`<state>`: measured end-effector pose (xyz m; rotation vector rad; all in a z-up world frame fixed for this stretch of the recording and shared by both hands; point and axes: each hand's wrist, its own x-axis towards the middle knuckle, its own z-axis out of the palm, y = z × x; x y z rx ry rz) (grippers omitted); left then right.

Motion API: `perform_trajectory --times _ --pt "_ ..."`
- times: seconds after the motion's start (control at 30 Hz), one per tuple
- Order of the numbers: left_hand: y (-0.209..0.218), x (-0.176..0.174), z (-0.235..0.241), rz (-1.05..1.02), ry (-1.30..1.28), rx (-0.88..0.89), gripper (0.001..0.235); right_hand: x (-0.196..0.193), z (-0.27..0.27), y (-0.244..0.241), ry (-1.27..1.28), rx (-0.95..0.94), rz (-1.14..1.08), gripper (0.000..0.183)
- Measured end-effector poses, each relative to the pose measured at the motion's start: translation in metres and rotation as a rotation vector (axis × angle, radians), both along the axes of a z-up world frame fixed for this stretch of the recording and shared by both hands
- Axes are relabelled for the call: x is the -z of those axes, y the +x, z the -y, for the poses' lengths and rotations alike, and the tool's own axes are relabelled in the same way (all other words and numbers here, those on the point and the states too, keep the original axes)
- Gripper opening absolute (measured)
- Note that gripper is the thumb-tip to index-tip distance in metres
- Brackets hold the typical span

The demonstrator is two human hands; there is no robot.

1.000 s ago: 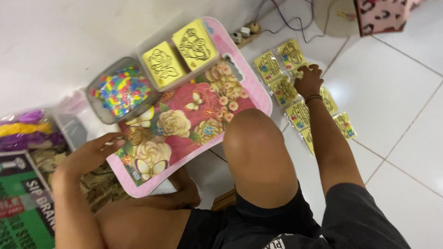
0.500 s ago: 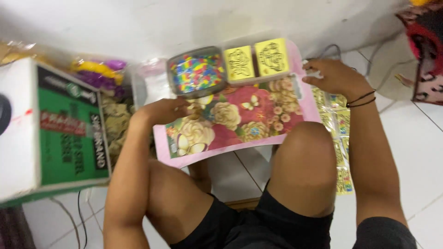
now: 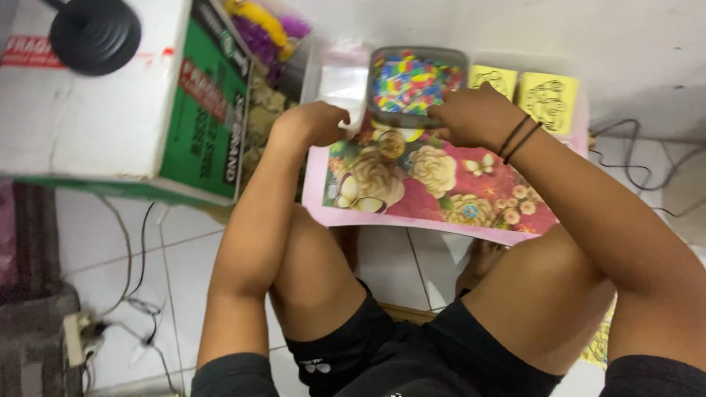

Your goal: The person sits on the floor and packs small, colorful plastic pieces into clear plastic bags along with yellow cards featuring cartoon drawings. They seal each bag and place it on the floor next to other completed packages.

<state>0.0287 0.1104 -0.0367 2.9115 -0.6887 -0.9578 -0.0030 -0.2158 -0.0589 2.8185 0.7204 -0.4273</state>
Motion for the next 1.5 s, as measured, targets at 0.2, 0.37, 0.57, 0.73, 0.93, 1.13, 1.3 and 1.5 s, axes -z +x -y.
perform_trajectory --times 0.2,0.37,0.57,0.73,0.93,1.13,1.3,1.5 --pt "-0.015 -0.011 -0.006 0.126 0.010 -0.144 0.036 0.013 -0.089 0.015 0.168 -0.388 0.550 0.019" --pt "-0.015 -0.008 -0.008 0.185 -0.049 -0.182 0.038 0.036 -0.149 0.053 0.243 -0.387 0.580 0.016" --pt "-0.015 -0.003 -0.008 0.227 -0.092 -0.189 0.035 0.079 -0.175 0.080 0.271 -0.329 0.307 0.010" --pt "-0.015 -0.008 -0.010 0.201 -0.121 -0.199 0.041 0.061 -0.173 0.075 0.396 -0.294 0.308 0.016" --pt "-0.016 -0.019 -0.005 0.132 -0.132 -0.171 0.061 0.053 -0.152 0.083 0.667 -0.034 0.087 0.013" --pt "-0.015 -0.023 0.008 0.342 -0.209 -0.044 0.086 -0.018 -0.098 0.075 0.944 0.090 0.091 0.017" --pt "-0.041 -0.073 0.029 0.138 -0.734 0.040 0.040 -0.068 -0.035 0.053 1.079 -0.084 0.387 0.015" --pt "-0.051 -0.084 0.066 -0.257 -1.008 -0.091 0.069 -0.103 -0.001 -0.009 0.821 -0.038 0.633 0.008"
